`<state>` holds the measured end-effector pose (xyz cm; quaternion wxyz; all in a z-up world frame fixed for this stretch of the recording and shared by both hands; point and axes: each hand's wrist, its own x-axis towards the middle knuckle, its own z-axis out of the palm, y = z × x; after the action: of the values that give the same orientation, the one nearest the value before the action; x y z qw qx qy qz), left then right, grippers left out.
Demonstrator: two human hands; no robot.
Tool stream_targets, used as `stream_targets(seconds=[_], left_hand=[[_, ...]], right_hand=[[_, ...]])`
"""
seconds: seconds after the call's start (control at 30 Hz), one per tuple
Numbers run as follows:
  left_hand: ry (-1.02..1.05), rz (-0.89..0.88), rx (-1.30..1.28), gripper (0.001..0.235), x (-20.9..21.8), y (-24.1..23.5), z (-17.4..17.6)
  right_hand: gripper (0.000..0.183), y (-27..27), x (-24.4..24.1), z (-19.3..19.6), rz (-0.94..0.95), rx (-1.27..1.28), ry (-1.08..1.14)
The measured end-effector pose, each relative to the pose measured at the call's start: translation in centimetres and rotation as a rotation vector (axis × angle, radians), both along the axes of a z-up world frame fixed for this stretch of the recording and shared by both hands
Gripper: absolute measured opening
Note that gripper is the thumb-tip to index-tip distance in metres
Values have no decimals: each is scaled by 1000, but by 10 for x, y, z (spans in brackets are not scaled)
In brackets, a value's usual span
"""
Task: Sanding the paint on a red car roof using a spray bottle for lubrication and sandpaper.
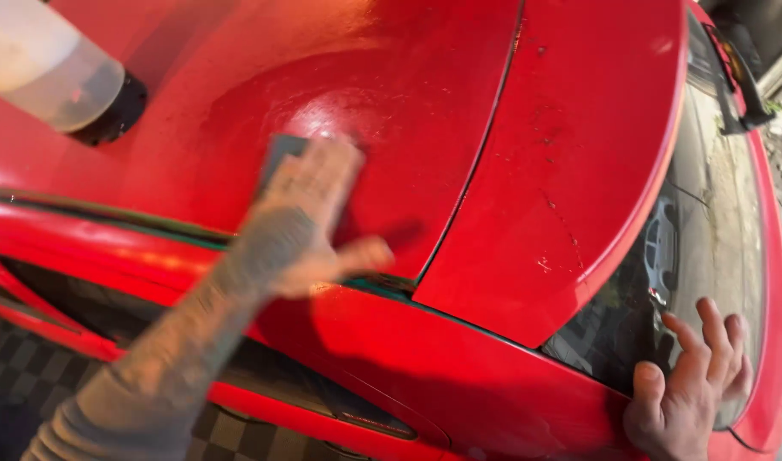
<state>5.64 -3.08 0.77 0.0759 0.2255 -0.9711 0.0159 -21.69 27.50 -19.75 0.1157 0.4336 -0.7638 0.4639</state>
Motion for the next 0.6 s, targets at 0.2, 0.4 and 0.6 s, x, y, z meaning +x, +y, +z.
stream_targets(seconds=[0.2, 0.4, 0.6], left_hand=[[-18, 103, 0, 123, -52, 16, 3], [-28, -4, -42, 120, 16, -20, 5], [-7, 78, -42, 112, -34, 7, 8]], right_hand=[[75, 6, 5, -6, 4, -20, 17], [72, -3, 8, 16, 12, -80, 34], [73, 0, 15, 19, 10, -114, 28]])
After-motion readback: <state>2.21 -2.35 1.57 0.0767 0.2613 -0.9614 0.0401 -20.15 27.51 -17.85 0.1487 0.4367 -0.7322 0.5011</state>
